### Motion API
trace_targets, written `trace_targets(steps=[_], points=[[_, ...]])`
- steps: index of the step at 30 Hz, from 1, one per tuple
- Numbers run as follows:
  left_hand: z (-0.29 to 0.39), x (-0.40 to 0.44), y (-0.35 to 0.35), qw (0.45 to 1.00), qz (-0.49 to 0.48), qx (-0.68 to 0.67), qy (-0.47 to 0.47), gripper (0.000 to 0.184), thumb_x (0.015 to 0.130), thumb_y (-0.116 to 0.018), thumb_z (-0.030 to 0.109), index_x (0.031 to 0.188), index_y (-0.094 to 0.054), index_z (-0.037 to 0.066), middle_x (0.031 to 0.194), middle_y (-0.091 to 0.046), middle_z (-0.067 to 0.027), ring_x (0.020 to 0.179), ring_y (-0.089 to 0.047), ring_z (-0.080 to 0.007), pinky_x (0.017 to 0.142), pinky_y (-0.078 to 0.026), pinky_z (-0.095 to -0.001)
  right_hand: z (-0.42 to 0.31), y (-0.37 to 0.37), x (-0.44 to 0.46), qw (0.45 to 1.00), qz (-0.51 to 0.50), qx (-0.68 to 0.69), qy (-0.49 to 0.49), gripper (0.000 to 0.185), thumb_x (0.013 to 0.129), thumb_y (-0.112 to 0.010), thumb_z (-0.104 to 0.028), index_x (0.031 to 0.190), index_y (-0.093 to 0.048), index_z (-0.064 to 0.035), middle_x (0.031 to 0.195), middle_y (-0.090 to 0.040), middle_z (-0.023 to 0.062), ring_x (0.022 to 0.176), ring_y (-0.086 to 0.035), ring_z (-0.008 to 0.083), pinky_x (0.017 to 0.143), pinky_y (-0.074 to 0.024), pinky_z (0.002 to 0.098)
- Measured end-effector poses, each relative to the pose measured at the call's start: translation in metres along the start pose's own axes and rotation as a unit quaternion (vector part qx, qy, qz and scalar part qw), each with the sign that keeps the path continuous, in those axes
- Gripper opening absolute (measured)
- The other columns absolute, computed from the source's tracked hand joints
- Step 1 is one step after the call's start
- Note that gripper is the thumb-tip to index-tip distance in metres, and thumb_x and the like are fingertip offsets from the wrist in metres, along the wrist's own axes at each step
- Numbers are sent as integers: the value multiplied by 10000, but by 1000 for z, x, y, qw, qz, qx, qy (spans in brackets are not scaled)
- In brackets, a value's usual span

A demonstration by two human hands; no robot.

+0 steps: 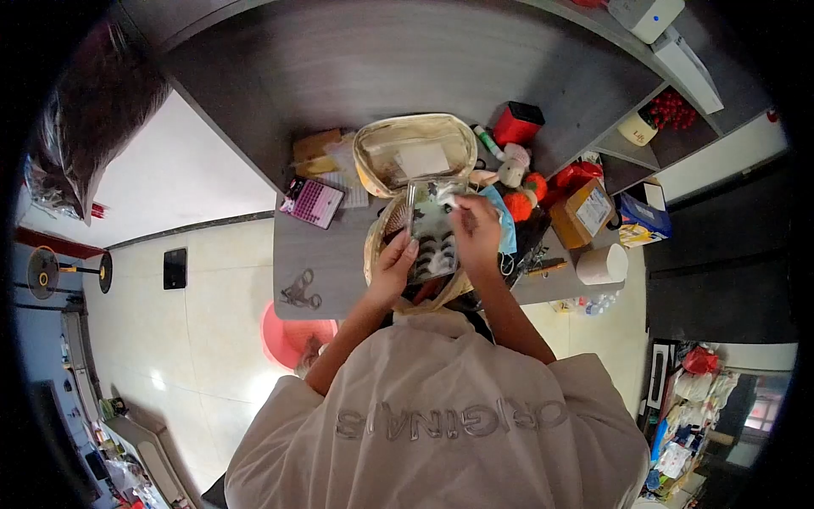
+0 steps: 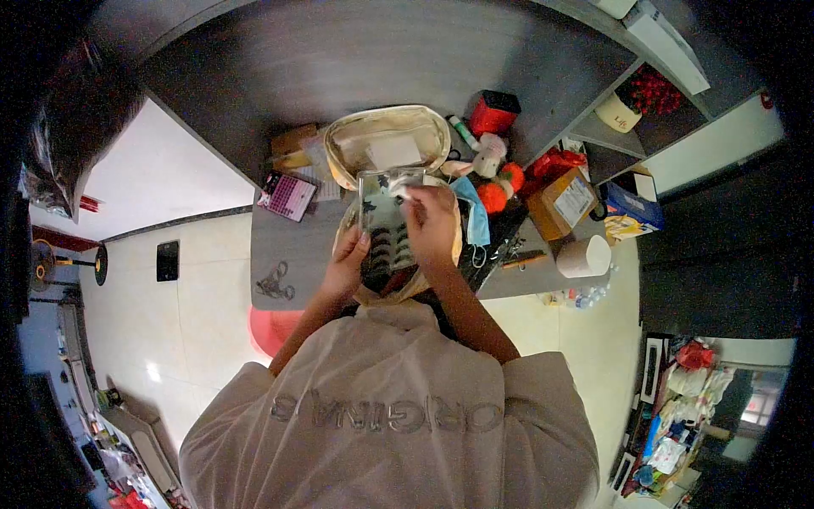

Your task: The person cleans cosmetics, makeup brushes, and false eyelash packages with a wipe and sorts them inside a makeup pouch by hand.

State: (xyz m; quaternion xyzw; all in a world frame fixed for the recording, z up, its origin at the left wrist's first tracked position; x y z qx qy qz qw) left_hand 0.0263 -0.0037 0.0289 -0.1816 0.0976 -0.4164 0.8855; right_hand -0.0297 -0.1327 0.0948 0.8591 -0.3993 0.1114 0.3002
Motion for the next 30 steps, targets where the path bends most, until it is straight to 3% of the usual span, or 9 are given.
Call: trace_targets(steps=[1, 4, 5, 8, 12, 16, 21, 26, 30], points=[[2, -1, 0, 1000, 4, 17, -3, 262, 899, -384, 196, 1073, -456, 13, 909, -474, 32, 827, -408, -50, 755, -336, -186, -12, -4, -2, 1000, -21, 1, -3, 191, 699, -588, -24, 887, -556, -22, 859, -529, 132, 786, -532, 269, 691, -426, 320], [6, -1, 0, 999, 3, 53, -7, 256, 898, -388, 194, 1063, -454, 10, 873, -454, 42, 798, -385, -48, 733, -331, -182, -35, -6, -6, 993, -9, -24, 119, 192, 690, -580, 7, 880, -565, -15, 869, -551, 112, 790, -547, 239, 684, -428, 283], [-1, -1, 4, 999, -4, 54, -2, 257, 897, -389, 195, 1063, -454, 9, 875, -454, 40, 802, -386, -49, 736, -332, -185, -29, -9, -8, 995, -31, -2, 99, 188, 693, -584, -39, 880, -568, -50, 882, -553, 103, 802, -516, 292, 727, -401, 356], [-2, -3, 7, 999, -29, 41, -6, 270, 896, -390, 199, 1078, -452, 9, 915, -471, 28, 838, -401, -59, 757, -338, -195, -33, -6, -7, 988, -51, -41, 141, 172, 699, -581, -47, 871, -567, -51, 882, -555, 101, 823, -513, 288, 741, -391, 362], [5, -8, 5, 1000, -2, -9, -14, 288, 894, -389, 194, 1109, -442, 9, 998, -490, 2, 907, -421, -80, 805, -342, -218, -11, 12, -1, 992, 13, -80, 98, 166, 700, -585, -53, 862, -561, -29, 895, -552, 112, 814, -511, 291, 744, -386, 369], [3, -5, 2, 999, -45, -16, -8, 293, 892, -395, 182, 1120, -435, 4, 1024, -490, -10, 935, -424, -88, 833, -339, -236, -1, 21, 0, 996, 58, -26, 57, 161, 696, -585, -27, 853, -553, -13, 868, -539, 133, 805, -507, 301, 721, -398, 362], [2, -2, -3, 989, -75, 119, -42, 290, 891, -399, 181, 1118, -437, 5, 1005, -496, -6, 917, -426, -83, 818, -342, -224, -22, 8, -5, 991, 43, -79, 99, 205, 701, -575, 12, 898, -527, -12, 889, -540, 142, 786, -528, 277, 693, -420, 316], [1, -6, -1, 997, -57, 54, 5, 281, 896, -383, 176, 1112, -446, 8, 997, -499, -4, 912, -422, -74, 815, -340, -218, -27, 5, -4, 980, 26, -136, 142, 206, 695, -574, 9, 898, -541, -15, 890, -540, 134, 801, -518, 278, 703, -408, 323], [-4, -6, 0, 997, -49, 53, 16, 283, 899, -375, 180, 1112, -447, 8, 1004, -502, -8, 927, -427, -78, 819, -345, -221, -11, 15, 3, 991, 57, -83, 91, 191, 697, -571, 14, 884, -562, -23, 876, -554, 114, 789, -518, 276, 703, -409, 320]])
Point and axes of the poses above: each hand's wrist, its own x-axis towards the middle knuckle, its own y-axis out of the back of the hand, z = x × y, the point moved 7 cm from there along x, towards the middle knuckle
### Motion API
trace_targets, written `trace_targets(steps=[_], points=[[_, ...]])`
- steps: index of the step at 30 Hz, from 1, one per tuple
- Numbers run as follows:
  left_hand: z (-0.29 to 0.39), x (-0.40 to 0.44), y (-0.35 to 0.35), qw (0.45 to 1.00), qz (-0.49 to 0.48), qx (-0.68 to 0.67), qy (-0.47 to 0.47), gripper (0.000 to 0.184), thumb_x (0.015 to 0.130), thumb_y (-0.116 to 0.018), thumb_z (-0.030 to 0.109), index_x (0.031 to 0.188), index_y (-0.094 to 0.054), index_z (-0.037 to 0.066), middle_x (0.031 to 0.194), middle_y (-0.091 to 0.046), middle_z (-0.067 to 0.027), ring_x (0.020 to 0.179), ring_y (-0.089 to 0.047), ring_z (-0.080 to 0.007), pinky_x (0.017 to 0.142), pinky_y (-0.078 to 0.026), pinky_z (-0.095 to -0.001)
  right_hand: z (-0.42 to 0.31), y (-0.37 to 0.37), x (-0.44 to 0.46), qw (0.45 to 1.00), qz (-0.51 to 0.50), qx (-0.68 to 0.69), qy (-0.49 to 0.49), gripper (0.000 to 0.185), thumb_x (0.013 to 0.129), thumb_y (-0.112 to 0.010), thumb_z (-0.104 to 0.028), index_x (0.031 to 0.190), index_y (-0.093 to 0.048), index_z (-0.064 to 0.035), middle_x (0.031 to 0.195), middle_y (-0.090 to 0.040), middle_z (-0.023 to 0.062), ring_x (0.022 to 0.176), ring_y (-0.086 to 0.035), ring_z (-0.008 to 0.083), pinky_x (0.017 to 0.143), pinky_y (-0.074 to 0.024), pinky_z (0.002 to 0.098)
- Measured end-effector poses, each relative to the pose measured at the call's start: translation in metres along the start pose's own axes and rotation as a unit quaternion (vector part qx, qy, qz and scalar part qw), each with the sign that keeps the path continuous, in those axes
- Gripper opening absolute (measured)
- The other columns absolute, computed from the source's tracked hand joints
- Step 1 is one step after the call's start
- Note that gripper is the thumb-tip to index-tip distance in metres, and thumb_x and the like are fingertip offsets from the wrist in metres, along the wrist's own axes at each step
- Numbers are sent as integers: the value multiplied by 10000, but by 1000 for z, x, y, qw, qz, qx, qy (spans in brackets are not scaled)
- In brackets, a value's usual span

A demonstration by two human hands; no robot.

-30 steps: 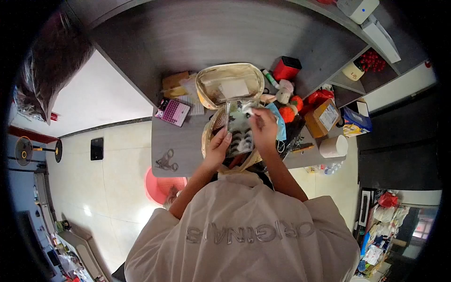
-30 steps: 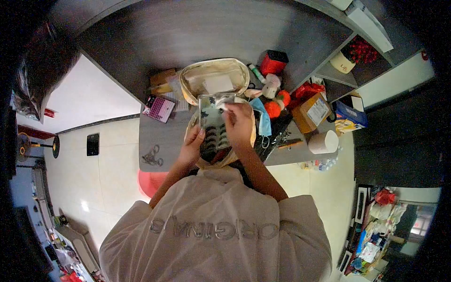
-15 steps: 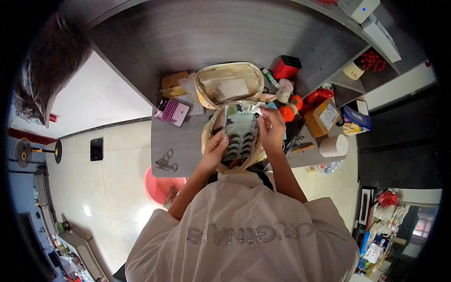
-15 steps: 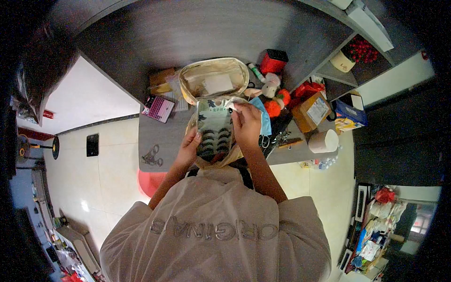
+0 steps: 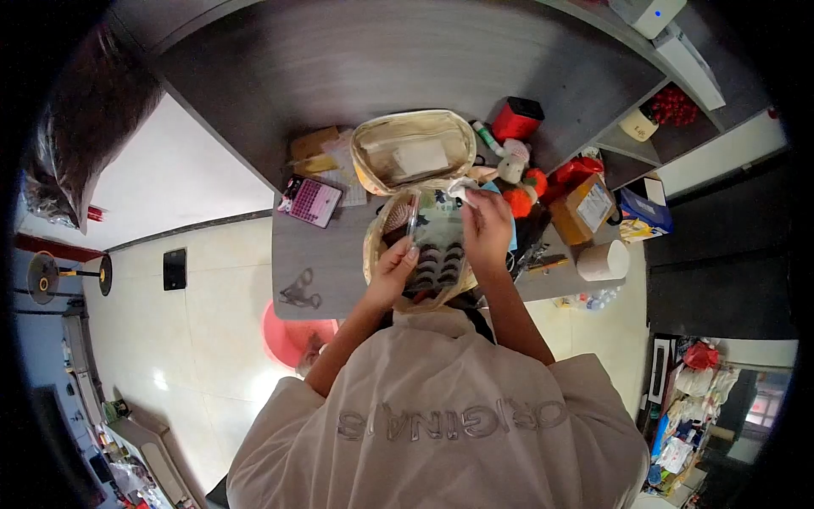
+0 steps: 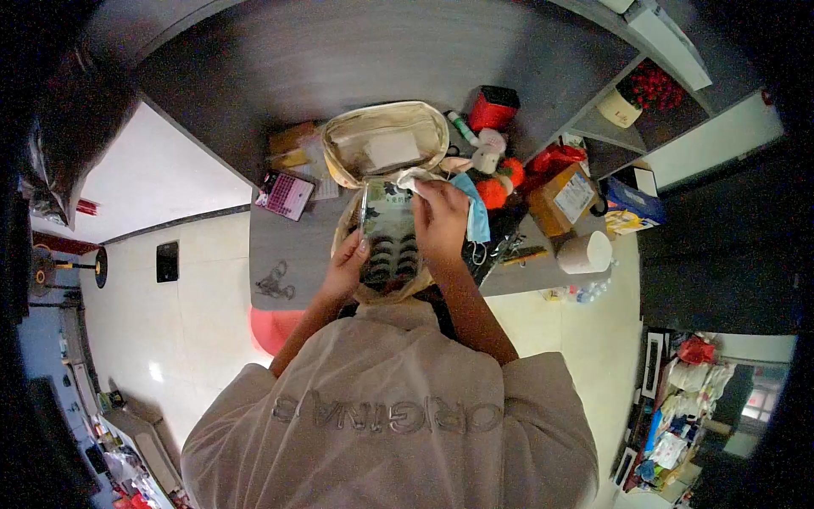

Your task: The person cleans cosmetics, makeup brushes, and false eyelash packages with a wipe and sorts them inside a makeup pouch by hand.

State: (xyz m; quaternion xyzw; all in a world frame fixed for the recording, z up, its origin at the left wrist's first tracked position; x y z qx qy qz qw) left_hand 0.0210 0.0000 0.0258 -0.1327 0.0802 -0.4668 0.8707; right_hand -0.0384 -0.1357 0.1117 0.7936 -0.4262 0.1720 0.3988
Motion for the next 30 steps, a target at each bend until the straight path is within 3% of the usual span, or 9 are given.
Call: trace_targets(steps=[8, 11, 13, 14, 15, 16, 22, 24, 30], points=[[-7, 0, -4, 985, 44, -166, 23, 333, 905, -348, 211, 1166, -415, 16, 1084, -485, -47, 992, -436, -121, 864, -337, -254, -16, -9, -12, 997, -46, 7, 69, 200, 706, -591, -12, 903, -554, -15, 874, -563, 106, 780, -533, 247, 666, -427, 300], [-7, 7, -11, 991, 8, -133, -27, 385, 907, -327, 249, 1218, -375, 27, 1191, -417, -92, 1076, -402, -168, 916, -288, -278, 15, -18, -27, 985, -26, 134, -104, 161, 769, -538, -63, 922, -543, -13, 917, -566, 97, 789, -542, 204, 667, -437, 272], [8, 10, -24, 993, -19, -85, -75, 436, 898, -328, 280, 1271, -312, 56, 1289, -312, -143, 1192, -290, -260, 978, -203, -334, 55, -42, -49, 865, -5, 408, -293, 170, 796, -497, -66, 953, -531, -11, 909, -563, 91, 817, -540, 191, 697, -438, 280], [19, 8, -24, 978, 3, 162, -133, 453, 887, -356, 271, 1283, -284, 65, 1287, -312, -152, 1196, -275, -281, 982, -194, -353, 69, -56, -62, 762, 6, 528, -376, 176, 809, -477, -67, 969, -525, -11, 905, -562, 88, 831, -539, 185, 712, -439, 284], [28, 6, -28, 899, 25, 399, -181, 477, 875, -384, 262, 1295, -257, 73, 1284, -313, -160, 1200, -261, -301, 986, -184, -372, 62, -64, -68, 642, -23, 627, -441, 208, 838, -429, -107, 1014, -508, -30, 916, -561, 76, 825, -549, 179, 704, -459, 281], [34, 6, -35, 761, 43, 609, -219, 509, 864, -411, 254, 1307, -229, 82, 1281, -313, -169, 1204, -246, -322, 990, -175, -392, 60, -67, -70, 620, -42, 643, -447, 223, 841, -427, -128, 1028, -503, -33, 921, -561, 80, 816, -552, 182, 698, -464, 288], [-4, 20, 4, 978, 189, 38, -74, 513, 736, -625, 108, 1161, -374, -32, 1078, -469, -130, 1009, -439, -222, 811, -386, -293, 54, -69, -80, 557, -86, 656, -502, 310, 854, -420, -237, 1102, -467, -57, 947, -562, 92, 789, -565, 195, 704, -462, 306], [-36, 22, -6, 971, 107, -191, 97, 438, 745, -618, 101, 1105, -415, -43, 998, -521, -85, 924, -491, -171, 807, -391, -281, 61, -58, -71, 646, -53, 595, -475, 258, 850, -441, -197, 1052, -502, -49, 902, -565, 59, 745, -548, 151, 666, -443, 264], [-28, 19, -3, 970, 153, -161, 98, 289, 775, -583, 77, 1044, -500, 17, 972, -565, -53, 866, -523, -139, 776, -409, -249, 73, 1, -41, 897, 56, 338, -279, 180, 790, -516, -39, 969, -532, -25, 767, -541, 7, 692, -501, 99, 606, -409, 240]])
Point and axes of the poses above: each hand's wrist, its own x-axis towards the middle knuckle, its own y-axis out of the back of the hand, z = x × y, the point moved 7 cm from there along x, towards the middle knuckle
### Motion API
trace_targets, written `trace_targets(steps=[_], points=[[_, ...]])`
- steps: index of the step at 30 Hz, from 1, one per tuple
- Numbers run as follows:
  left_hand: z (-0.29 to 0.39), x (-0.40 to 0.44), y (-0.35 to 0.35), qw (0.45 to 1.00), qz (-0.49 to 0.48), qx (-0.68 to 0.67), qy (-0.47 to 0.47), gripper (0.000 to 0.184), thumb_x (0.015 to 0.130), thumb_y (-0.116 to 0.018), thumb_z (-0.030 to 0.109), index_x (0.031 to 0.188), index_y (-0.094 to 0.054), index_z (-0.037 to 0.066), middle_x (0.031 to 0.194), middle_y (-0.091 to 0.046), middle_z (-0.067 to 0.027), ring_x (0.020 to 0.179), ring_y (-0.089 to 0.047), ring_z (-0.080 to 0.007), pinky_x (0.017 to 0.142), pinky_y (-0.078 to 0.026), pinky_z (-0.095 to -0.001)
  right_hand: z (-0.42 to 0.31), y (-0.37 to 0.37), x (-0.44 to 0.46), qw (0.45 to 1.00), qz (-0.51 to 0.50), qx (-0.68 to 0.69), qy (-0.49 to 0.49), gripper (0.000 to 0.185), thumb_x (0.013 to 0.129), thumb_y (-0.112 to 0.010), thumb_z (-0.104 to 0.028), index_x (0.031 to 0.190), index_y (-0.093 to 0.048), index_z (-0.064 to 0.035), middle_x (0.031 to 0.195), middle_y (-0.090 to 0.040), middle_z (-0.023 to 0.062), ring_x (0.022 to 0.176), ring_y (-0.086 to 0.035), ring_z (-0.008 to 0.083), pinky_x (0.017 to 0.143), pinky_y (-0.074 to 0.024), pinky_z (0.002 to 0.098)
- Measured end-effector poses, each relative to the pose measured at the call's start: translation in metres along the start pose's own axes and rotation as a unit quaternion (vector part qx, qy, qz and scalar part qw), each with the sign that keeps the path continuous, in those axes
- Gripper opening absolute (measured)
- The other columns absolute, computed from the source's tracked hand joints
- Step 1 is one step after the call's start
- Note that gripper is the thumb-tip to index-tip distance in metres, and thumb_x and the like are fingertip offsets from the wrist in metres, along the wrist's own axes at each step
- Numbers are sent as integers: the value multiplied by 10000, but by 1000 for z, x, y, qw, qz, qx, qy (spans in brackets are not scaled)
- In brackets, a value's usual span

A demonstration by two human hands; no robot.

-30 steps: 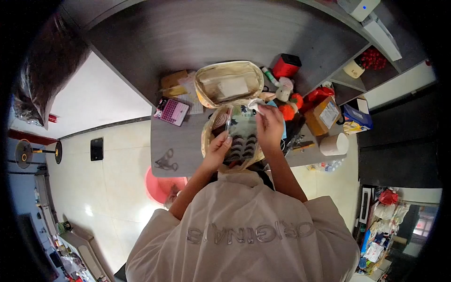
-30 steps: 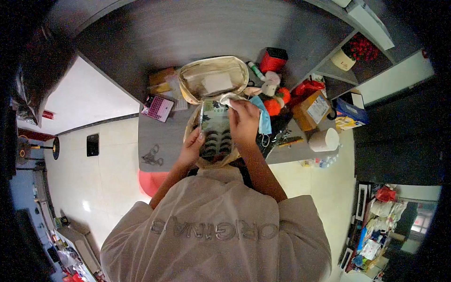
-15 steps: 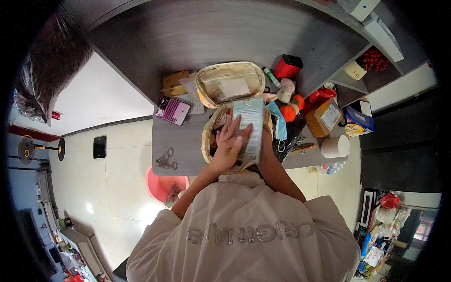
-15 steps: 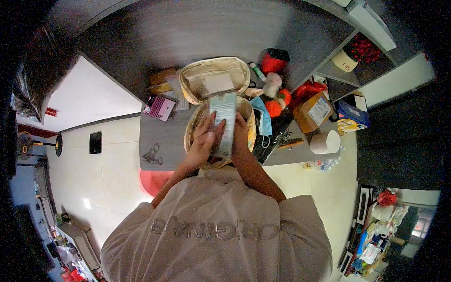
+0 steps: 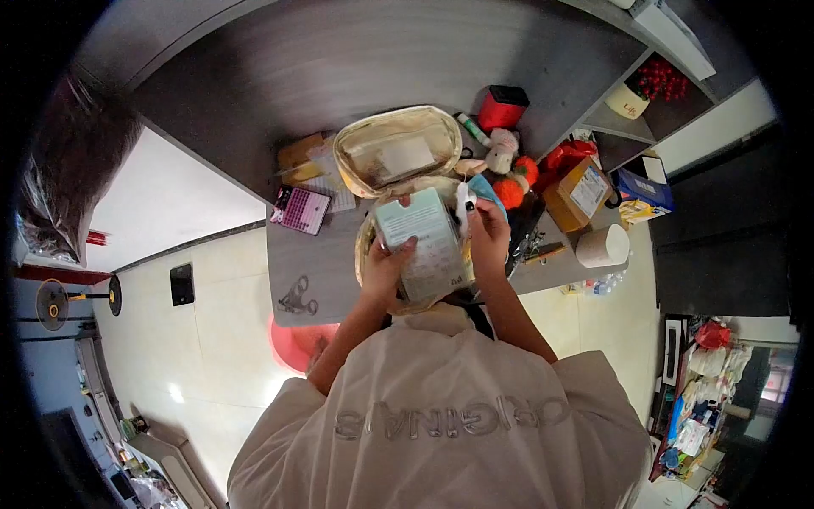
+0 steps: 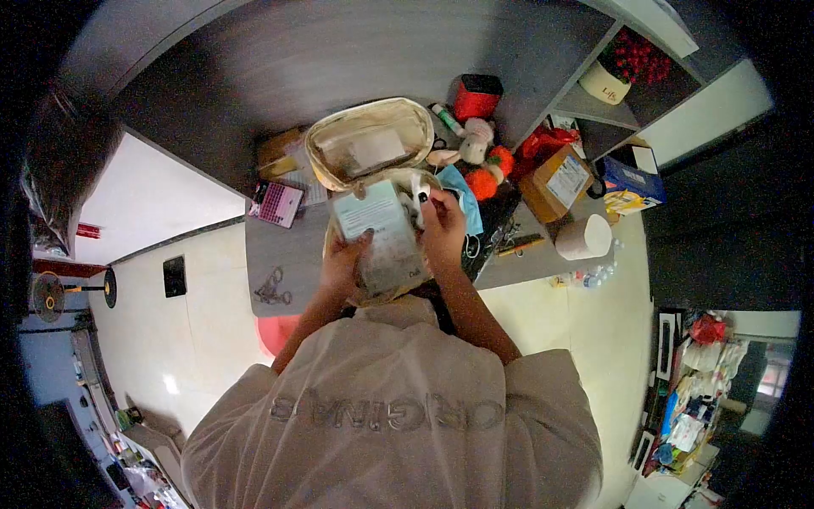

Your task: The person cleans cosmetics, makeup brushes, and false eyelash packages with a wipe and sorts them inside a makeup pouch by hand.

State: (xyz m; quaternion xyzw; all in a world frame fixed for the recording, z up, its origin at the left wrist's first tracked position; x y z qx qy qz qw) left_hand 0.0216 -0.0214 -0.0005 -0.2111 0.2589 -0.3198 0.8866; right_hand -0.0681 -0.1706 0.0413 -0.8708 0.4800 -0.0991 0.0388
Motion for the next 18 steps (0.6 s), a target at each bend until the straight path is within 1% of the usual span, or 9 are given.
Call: trace_targets(steps=[1, 4, 5, 7, 10, 12, 13, 16, 18], points=[[4, 0, 5, 999, 26, 41, -23, 287, 780, -576, 74, 1052, -498, 19, 984, -563, -50, 871, -522, -136, 775, -410, -248, -17, 1, 2, 978, -28, -165, 122, 194, 767, -552, -11, 961, -534, -26, 836, -570, 49, 747, -524, 129, 675, -422, 260], [0, 5, 8, 995, -16, 82, -49, 295, 801, -549, 77, 1082, -484, 17, 997, -556, -39, 890, -510, -128, 795, -401, -252, -61, -33, -10, 849, -122, -418, 299, 269, 713, -577, -1, 978, -543, -38, 859, -559, 95, 747, -531, 216, 683, -420, 301], [2, 4, 3, 991, -42, 108, -70, 293, 811, -538, 95, 1089, -482, 19, 1004, -552, -36, 892, -507, -125, 796, -399, -254, -61, -40, -11, 851, -131, -396, 319, 333, 662, -597, 1, 988, -554, -56, 872, -548, 122, 761, -523, 286, 694, -419, 341], [15, 0, -11, 976, -94, 159, -118, 294, 832, -514, 131, 1103, -477, 25, 1018, -544, -30, 896, -500, -119, 797, -395, -257, -51, -50, -11, 845, -146, -399, 327, 318, 664, -593, -6, 975, -562, -65, 874, -552, 109, 772, -528, 282, 698, -422, 347], [8, 8, 8, 988, -18, 137, -71, 285, 858, -469, 175, 1096, -477, 17, 1013, -540, -36, 886, -496, -118, 783, -395, -259, -39, -59, -16, 840, -200, -398, 310, 284, 663, -580, -34, 944, -572, -76, 892, -557, 86, 811, -532, 271, 714, -426, 359], [12, 7, 21, 996, 62, 49, -43, 283, 864, -455, 184, 1086, -477, 9, 991, -544, -45, 867, -503, -125, 761, -403, -259, -26, -66, -23, 832, -270, -384, 295, 279, 655, -572, -73, 933, -571, -94, 911, -559, 69, 821, -536, 257, 728, -424, 366], [14, 6, 26, 995, 100, 4, -29, 283, 867, -447, 189, 1081, -476, 5, 980, -546, -49, 858, -507, -128, 750, -407, -260, -30, -70, -33, 807, -304, -403, 306, 238, 659, -550, -103, 896, -569, -101, 916, -557, 55, 844, -533, 239, 741, -417, 361], [27, 11, 35, 991, 102, 6, -91, 286, 860, -452, 190, 1073, -451, 0, 964, -533, -73, 828, -518, -164, 730, -422, -273, -23, -73, -54, 778, -388, -398, 294, 207, 687, -518, -127, 888, -565, -113, 889, -550, 39, 845, -526, 222, 755, -401, 363], [33, 14, 34, 991, 80, -48, -101, 266, 862, -452, 177, 1061, -468, 2, 953, -543, -67, 831, -522, -149, 715, -425, -261, -21, -70, -64, 757, -418, -400, 303, 201, 705, -495, -134, 893, -563, -115, 868, -543, 36, 838, -521, 220, 763, -391, 366]])
Point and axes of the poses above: each hand's wrist, its own x-axis towards the middle knuckle, its own y-axis out of the back of the hand, z = x × y, the point moved 7 cm from there along x, towards the middle knuckle
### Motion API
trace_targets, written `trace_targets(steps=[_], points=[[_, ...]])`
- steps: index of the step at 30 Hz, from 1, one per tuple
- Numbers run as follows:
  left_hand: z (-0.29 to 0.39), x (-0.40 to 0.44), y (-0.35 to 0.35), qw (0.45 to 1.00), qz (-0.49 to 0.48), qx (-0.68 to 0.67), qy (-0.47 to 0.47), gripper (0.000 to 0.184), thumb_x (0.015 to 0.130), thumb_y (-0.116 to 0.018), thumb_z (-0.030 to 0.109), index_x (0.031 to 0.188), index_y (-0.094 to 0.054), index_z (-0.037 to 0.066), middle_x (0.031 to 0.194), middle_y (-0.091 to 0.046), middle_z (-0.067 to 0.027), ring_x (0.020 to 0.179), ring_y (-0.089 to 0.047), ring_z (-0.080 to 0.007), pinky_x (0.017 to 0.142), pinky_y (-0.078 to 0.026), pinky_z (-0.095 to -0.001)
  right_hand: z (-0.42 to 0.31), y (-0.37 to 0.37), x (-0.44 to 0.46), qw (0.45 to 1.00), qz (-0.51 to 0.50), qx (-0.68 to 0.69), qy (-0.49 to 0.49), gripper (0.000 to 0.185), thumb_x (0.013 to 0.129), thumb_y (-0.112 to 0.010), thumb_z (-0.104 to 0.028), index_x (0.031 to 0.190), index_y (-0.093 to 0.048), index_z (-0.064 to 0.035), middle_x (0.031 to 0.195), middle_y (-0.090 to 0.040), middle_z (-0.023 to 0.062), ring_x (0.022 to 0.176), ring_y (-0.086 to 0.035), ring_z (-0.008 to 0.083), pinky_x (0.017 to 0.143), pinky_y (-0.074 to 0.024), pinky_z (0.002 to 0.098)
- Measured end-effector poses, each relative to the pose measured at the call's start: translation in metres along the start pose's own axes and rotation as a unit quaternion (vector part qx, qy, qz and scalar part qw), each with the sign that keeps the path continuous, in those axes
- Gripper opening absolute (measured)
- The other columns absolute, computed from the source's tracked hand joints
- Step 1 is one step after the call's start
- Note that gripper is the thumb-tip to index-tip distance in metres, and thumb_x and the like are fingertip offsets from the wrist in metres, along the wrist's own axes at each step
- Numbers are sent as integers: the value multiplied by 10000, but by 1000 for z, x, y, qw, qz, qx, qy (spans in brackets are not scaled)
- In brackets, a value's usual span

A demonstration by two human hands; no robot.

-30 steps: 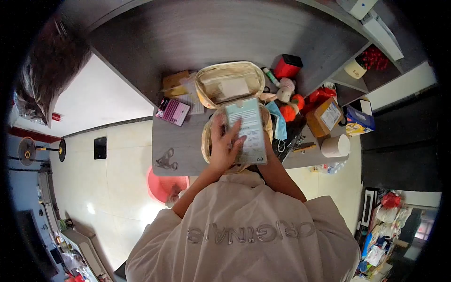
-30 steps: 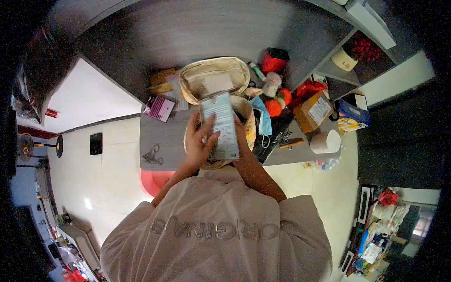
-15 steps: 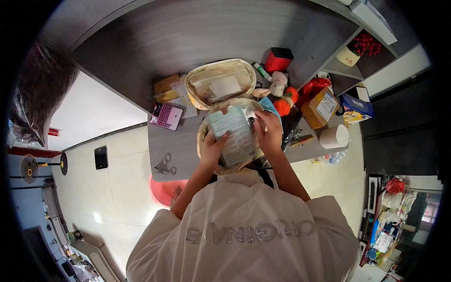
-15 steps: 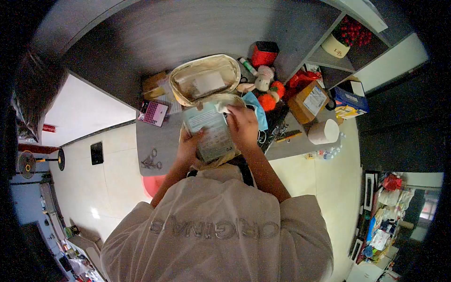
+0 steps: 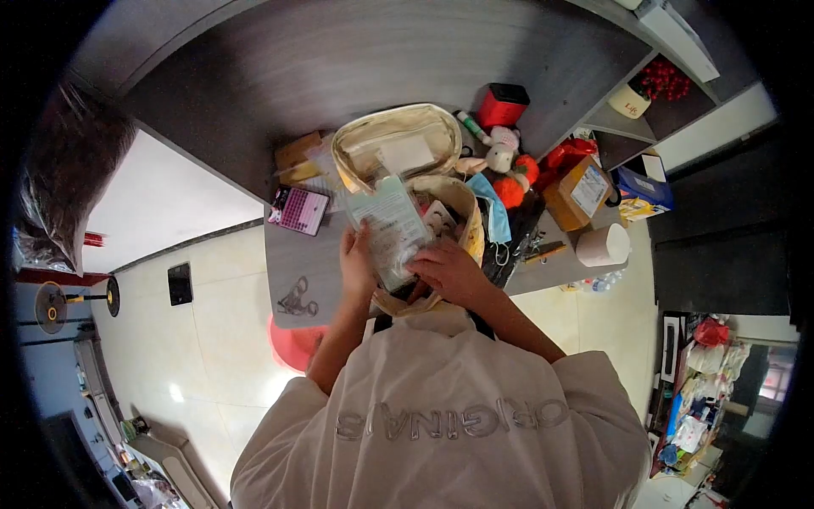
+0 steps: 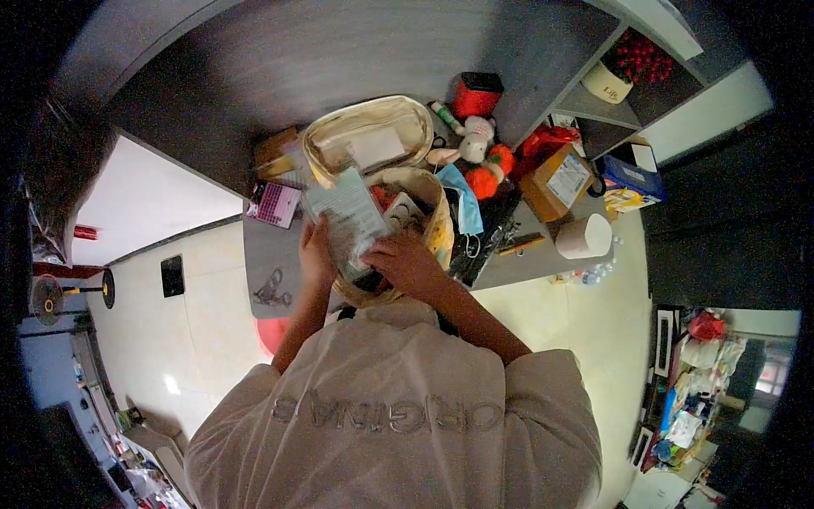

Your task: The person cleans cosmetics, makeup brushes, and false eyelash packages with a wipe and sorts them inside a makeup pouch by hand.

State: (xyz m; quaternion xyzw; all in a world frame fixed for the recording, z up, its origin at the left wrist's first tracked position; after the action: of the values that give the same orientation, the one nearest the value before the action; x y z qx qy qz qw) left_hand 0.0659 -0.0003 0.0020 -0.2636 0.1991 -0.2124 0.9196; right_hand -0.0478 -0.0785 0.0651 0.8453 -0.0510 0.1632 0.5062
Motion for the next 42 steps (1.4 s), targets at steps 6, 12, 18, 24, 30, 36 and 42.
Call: trace_targets(steps=[6, 12, 18, 24, 30, 36, 42], points=[[-10, 9, -3, 994, -70, 79, 14, 266, 869, -440, 160, 1080, -466, 0, 953, -540, -46, 830, -502, -116, 719, -415, -240, 5, 21, 9, 998, 39, -42, -38, 242, 665, -577, -87, 906, -578, -103, 859, -543, 47, 812, -520, 239, 757, -399, 355], [-6, -5, -24, 960, -150, 238, -17, 297, 882, -413, 175, 1122, -446, 4, 989, -526, -61, 891, -469, -137, 793, -373, -260, 29, 44, 29, 974, 191, -63, -101, 216, 686, -585, -64, 902, -593, -69, 858, -564, 75, 812, -531, 259, 741, -413, 371], [23, -21, -34, 932, -82, 353, -12, 350, 902, -353, 237, 1094, -454, -38, 1043, -517, -108, 956, -462, -168, 838, -349, -277, 9, 34, 41, 969, 221, -15, -110, 227, 692, -569, -50, 919, -583, -62, 856, -563, 87, 786, -541, 270, 695, -437, 350], [22, -16, -16, 918, -48, 385, -80, 521, 883, -316, 403, 1109, -442, -50, 1026, -528, -149, 962, -491, -249, 834, -369, -316, 0, 23, 50, 976, 203, 14, -84, 211, 692, -559, -59, 902, -571, -72, 837, -555, 82, 748, -538, 268, 656, -445, 348], [15, 2, 15, 994, 50, 81, 50, 369, 876, -411, 325, 973, -503, -19, 892, -554, -95, 764, -526, -158, 676, -428, -268, -31, -11, 32, 1000, 20, 21, 5, 177, 683, -566, -88, 859, -577, -97, 817, -545, 47, 789, -526, 240, 710, -422, 362], [17, 11, 21, 999, 48, -5, -17, 312, 868, -449, 288, 921, -507, -14, 842, -557, -56, 701, -538, -123, 605, -450, -242, -27, -8, 21, 1000, 8, -12, -3, 212, 676, -575, -92, 887, -578, -108, 804, -543, 36, 777, -519, 238, 732, -401, 360], [18, 10, 25, 999, 31, -11, -26, 265, 857, -476, 204, 1005, -479, -16, 920, -548, -64, 771, -547, -147, 661, -461, -272, 2, 18, 21, 989, 116, -63, -67, 205, 673, -569, -64, 876, -583, -87, 799, -544, 48, 764, -523, 244, 707, -401, 365]])
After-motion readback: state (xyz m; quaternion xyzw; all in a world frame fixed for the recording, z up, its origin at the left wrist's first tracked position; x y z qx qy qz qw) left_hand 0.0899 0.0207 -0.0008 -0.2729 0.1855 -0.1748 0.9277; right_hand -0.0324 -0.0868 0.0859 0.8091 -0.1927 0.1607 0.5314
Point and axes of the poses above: each hand's wrist, its own x-axis towards the middle knuckle, its own y-axis out of the back of the hand, z = x × y, the point moved 7 cm from there along x, towards the middle knuckle
